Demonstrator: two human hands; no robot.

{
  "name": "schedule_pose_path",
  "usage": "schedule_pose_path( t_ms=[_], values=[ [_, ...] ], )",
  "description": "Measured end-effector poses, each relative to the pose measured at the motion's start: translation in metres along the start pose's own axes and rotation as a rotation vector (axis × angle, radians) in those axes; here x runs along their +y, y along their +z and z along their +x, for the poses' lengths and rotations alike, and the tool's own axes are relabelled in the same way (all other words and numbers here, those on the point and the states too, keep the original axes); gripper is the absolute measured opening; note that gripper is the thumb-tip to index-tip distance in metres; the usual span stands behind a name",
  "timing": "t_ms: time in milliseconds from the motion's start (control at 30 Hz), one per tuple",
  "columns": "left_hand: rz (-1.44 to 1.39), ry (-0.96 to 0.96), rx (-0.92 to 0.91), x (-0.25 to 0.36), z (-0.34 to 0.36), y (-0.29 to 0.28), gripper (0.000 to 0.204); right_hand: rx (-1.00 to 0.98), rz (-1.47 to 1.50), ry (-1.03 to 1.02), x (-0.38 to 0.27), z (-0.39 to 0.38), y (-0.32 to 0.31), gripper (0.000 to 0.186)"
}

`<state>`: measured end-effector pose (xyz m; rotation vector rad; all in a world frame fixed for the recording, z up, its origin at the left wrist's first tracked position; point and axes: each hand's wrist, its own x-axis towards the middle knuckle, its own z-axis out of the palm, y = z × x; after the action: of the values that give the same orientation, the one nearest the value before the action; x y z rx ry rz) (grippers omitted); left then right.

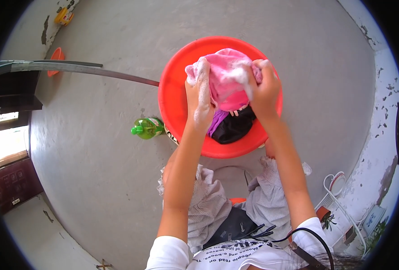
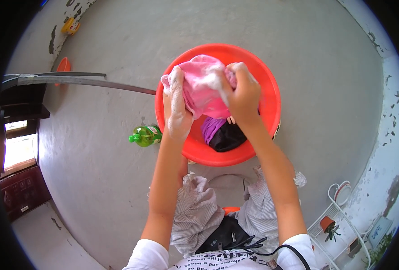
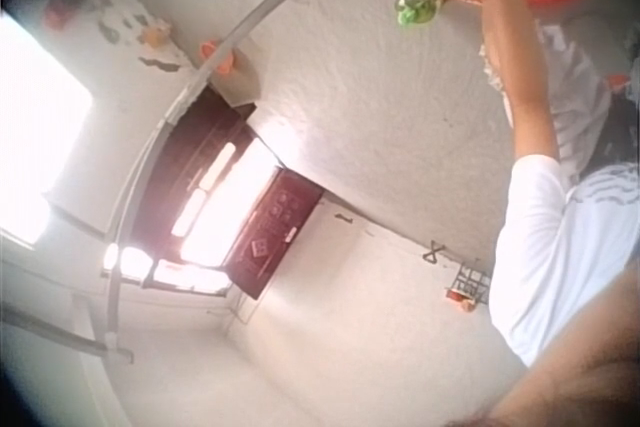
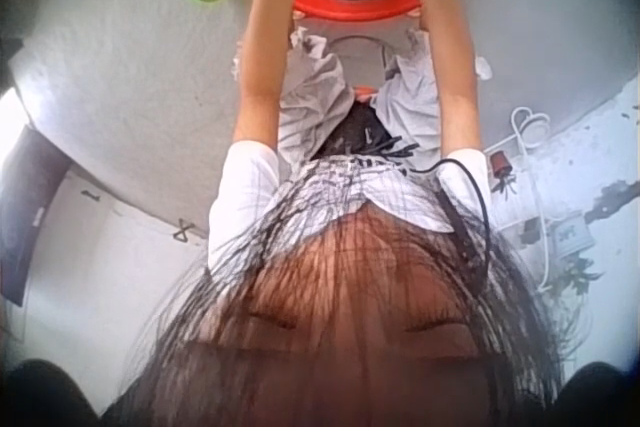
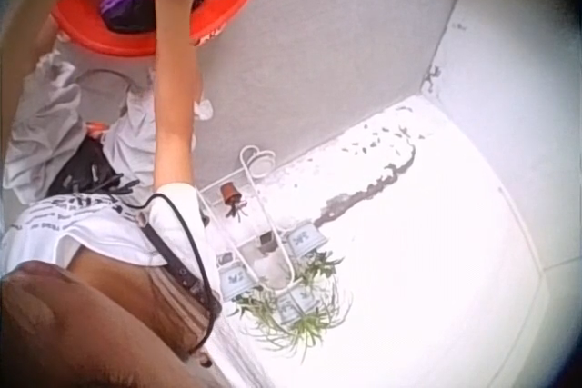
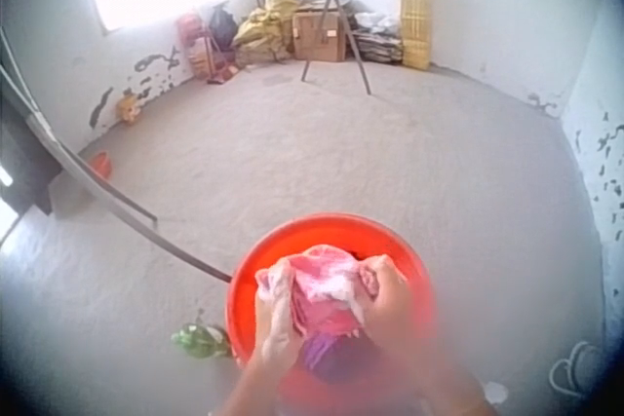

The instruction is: Manually scrub a pink garment in a bucket of soapy water.

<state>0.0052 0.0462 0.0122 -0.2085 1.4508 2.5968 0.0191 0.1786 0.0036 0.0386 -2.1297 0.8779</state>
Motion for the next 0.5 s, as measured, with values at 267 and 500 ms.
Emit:
schedule_pose_path(
  t_ms=[267,500],
  values=[
    [1.091,0.679,-0.219,-0.034,-0.005,-0.022,0.036,-0.306,0.201,-0.287,-0.03,-0.028,0.011,0.033],
    [0.034,-0.166,-0.058,-0.03,-0.017,0.013,0.023,-0.218,0.401,0.555,-0.016,-0.012,0.017,0.032]
  ],
)
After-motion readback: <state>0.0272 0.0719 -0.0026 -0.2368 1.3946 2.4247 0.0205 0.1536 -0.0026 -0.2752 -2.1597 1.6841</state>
